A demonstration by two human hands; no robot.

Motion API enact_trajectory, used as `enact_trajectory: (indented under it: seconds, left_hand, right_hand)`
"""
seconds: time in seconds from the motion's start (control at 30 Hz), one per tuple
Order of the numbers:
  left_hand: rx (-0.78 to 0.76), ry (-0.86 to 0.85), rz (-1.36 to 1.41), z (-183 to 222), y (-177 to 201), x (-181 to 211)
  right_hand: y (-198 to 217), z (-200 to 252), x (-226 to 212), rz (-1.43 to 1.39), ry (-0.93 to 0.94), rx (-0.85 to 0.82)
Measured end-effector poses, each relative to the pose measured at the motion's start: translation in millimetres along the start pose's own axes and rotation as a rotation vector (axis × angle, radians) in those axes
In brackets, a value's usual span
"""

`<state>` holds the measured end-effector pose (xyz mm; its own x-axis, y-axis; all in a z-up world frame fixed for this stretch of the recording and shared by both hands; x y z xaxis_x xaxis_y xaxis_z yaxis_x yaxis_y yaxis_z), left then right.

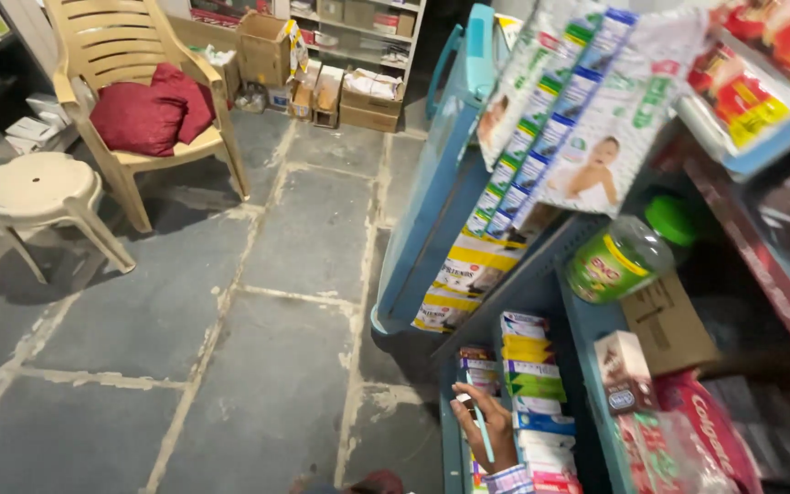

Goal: Logging medication inventory on a clipboard and selecting medicine strips from pharmacy shelves and drawers.

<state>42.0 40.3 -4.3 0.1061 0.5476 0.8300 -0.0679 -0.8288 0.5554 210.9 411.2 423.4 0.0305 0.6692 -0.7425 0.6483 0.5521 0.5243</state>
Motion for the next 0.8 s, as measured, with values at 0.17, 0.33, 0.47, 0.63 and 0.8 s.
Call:
enact_trajectory:
  seconds: [0.17, 0.33, 0.47, 0.63, 0.8]
  left_hand:
    - [-0.058, 0.075, -0.011, -74, 26, -36]
    - [-0.169, 0.259, -0.096, -57, 108, -153]
    - [-0.05, 0.138, -0.068, -114, 170, -170]
    - [-0.137, 0.352, -0.193, -130, 223, -219]
    - [-0.102, 0.452, -0.218, -106, 215, -215]
  right_hand:
    - [-27, -46, 4, 0.086, 0.272, 0.046]
    - [-61, -66, -69, 0.098, 0.108, 0.016]
    - [-90, -71, -79, 0.055, 0.023, 0.014]
    - [-109, -69, -74, 0.123, -0.02, -0.067]
    - [-122, -100, -23, -0.112, -0.189, -0.14]
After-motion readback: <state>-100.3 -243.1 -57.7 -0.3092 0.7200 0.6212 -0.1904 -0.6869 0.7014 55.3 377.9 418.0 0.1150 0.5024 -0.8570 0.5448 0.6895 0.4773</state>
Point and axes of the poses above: each hand's wrist, its own z-axis away from the middle knuckle, its own y-axis out of the back of the hand, x = y × z, the point moved 9 cm from there along -z, towards the middle knuckle, and after that the axes turned 6 degrees about -y, right-handed, at the moved point
